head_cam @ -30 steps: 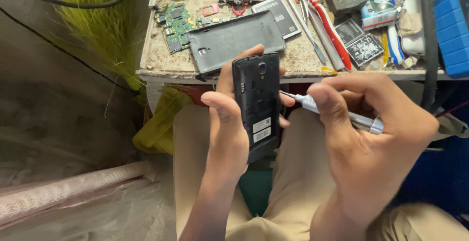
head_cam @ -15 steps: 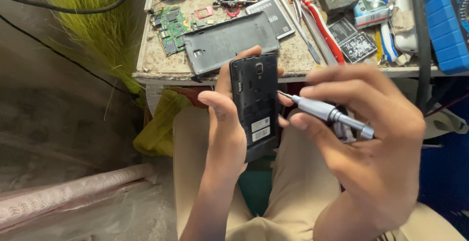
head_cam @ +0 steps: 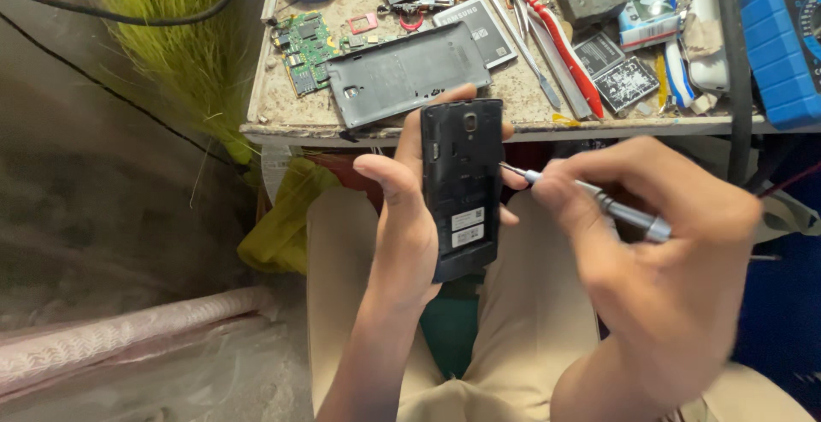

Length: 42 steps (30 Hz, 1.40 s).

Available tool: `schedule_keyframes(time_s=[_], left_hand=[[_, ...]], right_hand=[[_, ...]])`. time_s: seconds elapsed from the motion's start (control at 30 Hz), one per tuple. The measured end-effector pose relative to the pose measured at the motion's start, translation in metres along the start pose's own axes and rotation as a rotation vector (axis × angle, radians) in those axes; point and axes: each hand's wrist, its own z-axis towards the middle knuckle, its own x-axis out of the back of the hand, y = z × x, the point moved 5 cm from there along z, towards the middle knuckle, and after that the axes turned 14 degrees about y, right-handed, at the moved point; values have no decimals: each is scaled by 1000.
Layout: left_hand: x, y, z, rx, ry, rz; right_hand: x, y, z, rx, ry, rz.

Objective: The person uses a precision screwdriver to remove screws from the internal components of a black mobile phone on a workbench.

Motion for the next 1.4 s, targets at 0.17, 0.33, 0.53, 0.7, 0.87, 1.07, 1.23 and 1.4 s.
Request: schedule_keyframes(time_s=[0.17,0.33,0.53,0.7,0.87,1.07,1.23,1.4], left_hand=[[-1,2,-1,-12,-9,-15],[3,3,-1,6,13,6],[2,3,-1,-14,-1,-15],[2,2,0,-2,0,-48],[2,2,-1,-7,15,-40],[3,1,0,1,33,-58],[4,3,1,-31,42,-37],[6,0,0,-30,60,4]], right_hand=[[2,-2,-2,18,87,-40],[3,-6,-4,-32,-29,60],[1,-12,0,6,32,-3],[-1,-11,-4,67,21,12],[-1,2,-6,-35,100,-81],[-2,-8,-5,16,40,3],[-5,-10,0,48,53,-5],[-3,-12,-5,65,37,78]])
